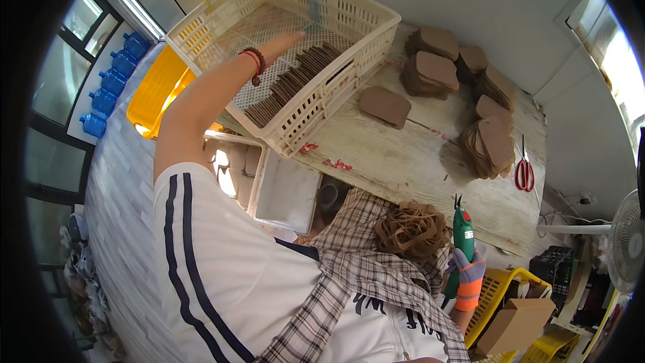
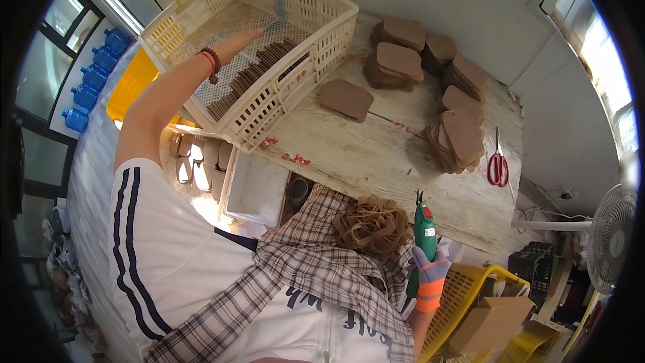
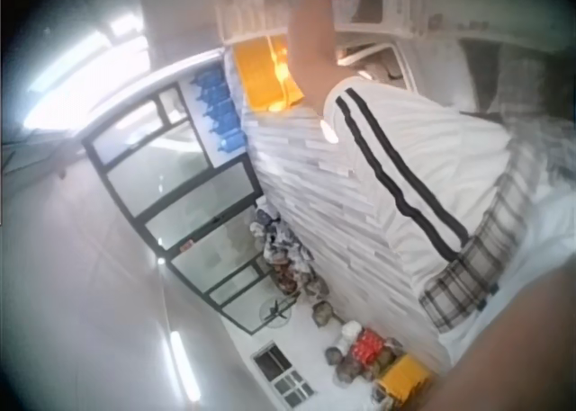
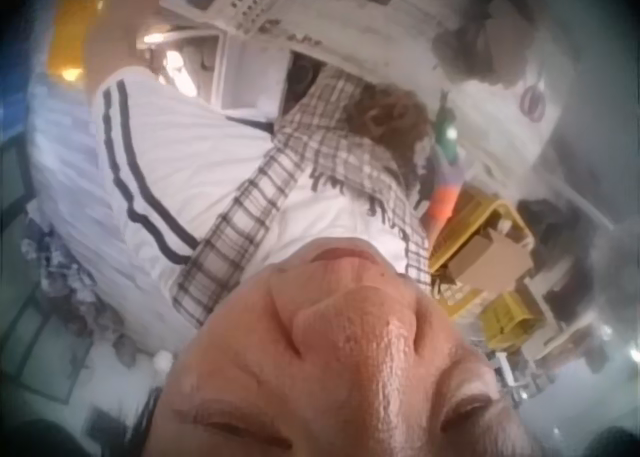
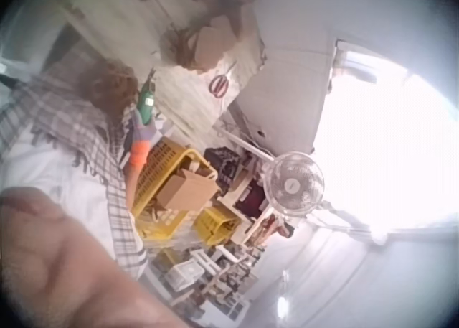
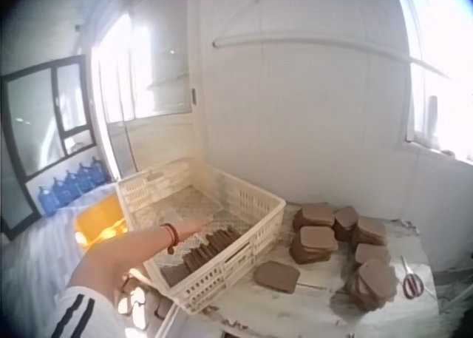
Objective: The person uses a handheld rotary tool to smooth the edges of brown cardboard pieces one by one. They pick up each piece, run the tool along the perimeter, and place the finished piece into a white plastic basket.
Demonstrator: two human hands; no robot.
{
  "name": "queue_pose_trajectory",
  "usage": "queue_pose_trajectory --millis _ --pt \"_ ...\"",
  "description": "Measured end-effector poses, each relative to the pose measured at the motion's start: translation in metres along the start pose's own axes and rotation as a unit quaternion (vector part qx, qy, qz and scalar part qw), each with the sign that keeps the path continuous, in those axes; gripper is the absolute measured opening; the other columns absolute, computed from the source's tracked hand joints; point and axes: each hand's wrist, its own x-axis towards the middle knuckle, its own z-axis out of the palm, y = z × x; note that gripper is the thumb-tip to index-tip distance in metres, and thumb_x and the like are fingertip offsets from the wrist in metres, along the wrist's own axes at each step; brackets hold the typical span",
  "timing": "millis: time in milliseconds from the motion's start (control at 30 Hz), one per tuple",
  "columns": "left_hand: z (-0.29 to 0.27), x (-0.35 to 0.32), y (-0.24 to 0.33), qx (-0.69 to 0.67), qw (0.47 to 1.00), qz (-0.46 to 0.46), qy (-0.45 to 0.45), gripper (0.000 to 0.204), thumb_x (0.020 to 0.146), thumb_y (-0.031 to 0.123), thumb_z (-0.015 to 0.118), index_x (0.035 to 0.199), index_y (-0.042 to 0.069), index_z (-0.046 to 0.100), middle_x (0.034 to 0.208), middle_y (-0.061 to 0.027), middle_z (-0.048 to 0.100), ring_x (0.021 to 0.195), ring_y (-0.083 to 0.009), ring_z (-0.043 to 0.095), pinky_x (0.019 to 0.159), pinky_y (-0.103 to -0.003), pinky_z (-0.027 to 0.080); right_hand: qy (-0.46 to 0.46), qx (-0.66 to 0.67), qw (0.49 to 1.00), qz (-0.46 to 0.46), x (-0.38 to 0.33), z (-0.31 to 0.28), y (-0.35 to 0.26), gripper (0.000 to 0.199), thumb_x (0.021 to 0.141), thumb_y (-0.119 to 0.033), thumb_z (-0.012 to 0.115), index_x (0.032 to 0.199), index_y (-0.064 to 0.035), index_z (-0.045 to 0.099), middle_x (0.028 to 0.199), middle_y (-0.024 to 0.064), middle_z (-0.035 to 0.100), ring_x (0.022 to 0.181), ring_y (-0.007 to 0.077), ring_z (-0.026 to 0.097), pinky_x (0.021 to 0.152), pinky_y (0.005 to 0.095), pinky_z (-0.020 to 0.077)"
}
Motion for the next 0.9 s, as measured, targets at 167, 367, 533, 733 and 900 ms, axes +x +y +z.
queue_pose_trajectory --millis 167,367,533,733,900 --pt "0.010 -0.012 -0.040 -0.264 0.942 -0.146 -0.149 0.080 0.089 0.052 0.052 0.144 0.003 0.022 0.150 -0.0194 0.017 0.133 -0.0279 0.032 0.104 -0.036 0.035 -0.021 0.013 0.999 -0.021 0.006 0.001 0.006 0.021 0.084 -0.011 0.066 0.097 0.0022 0.056 0.067 0.0068 0.060 0.049 0.0133 0.056 0.044 0.0245 0.0456" --pt "0.007 -0.015 -0.013 -0.127 0.973 -0.185 -0.052 0.090 0.086 0.062 0.048 0.147 0.004 0.014 0.152 -0.0215 0.008 0.140 -0.0335 0.014 0.111 -0.049 0.018 -0.022 0.044 0.999 -0.004 0.005 0.002 0.006 0.026 0.081 -0.010 0.069 0.098 0.0041 0.056 0.070 0.0084 0.061 0.050 0.0152 0.058 0.045 0.0266 0.0480" --pt "0.008 0.014 -0.016 -0.198 0.976 -0.075 -0.056 0.090 0.088 0.065 0.039 0.148 0.006 0.004 0.153 -0.0205 0.002 0.142 -0.0315 0.002 0.114 -0.046 0.006 -0.014 0.034 0.999 -0.013 0.007 0.001 0.007 0.027 0.081 -0.011 0.070 0.099 0.0043 0.056 0.070 0.0084 0.061 0.050 0.0152 0.058 0.044 0.0267 0.0477" --pt "0.027 0.006 0.012 -0.099 0.990 -0.069 -0.075 0.088 0.088 0.065 0.039 0.147 0.005 0.012 0.152 -0.0216 0.006 0.141 -0.0325 0.006 0.114 -0.045 0.007 -0.005 0.037 0.999 -0.005 0.009 -0.001 0.013 0.029 0.081 -0.010 0.070 0.101 0.0045 0.055 0.070 0.0080 0.061 0.050 0.0145 0.057 0.045 0.0264 0.0475" --pt "0.026 0.040 0.017 -0.132 0.990 -0.058 -0.016 0.088 0.088 0.065 0.041 0.145 0.002 0.018 0.151 -0.0228 0.012 0.140 -0.0335 0.014 0.111 -0.047 0.018 -0.013 0.041 0.999 0.004 0.012 0.002 0.010 0.029 0.080 -0.010 0.070 0.102 0.0034 0.055 0.071 0.0071 0.061 0.052 0.0137 0.058 0.045 0.0256 0.0473"
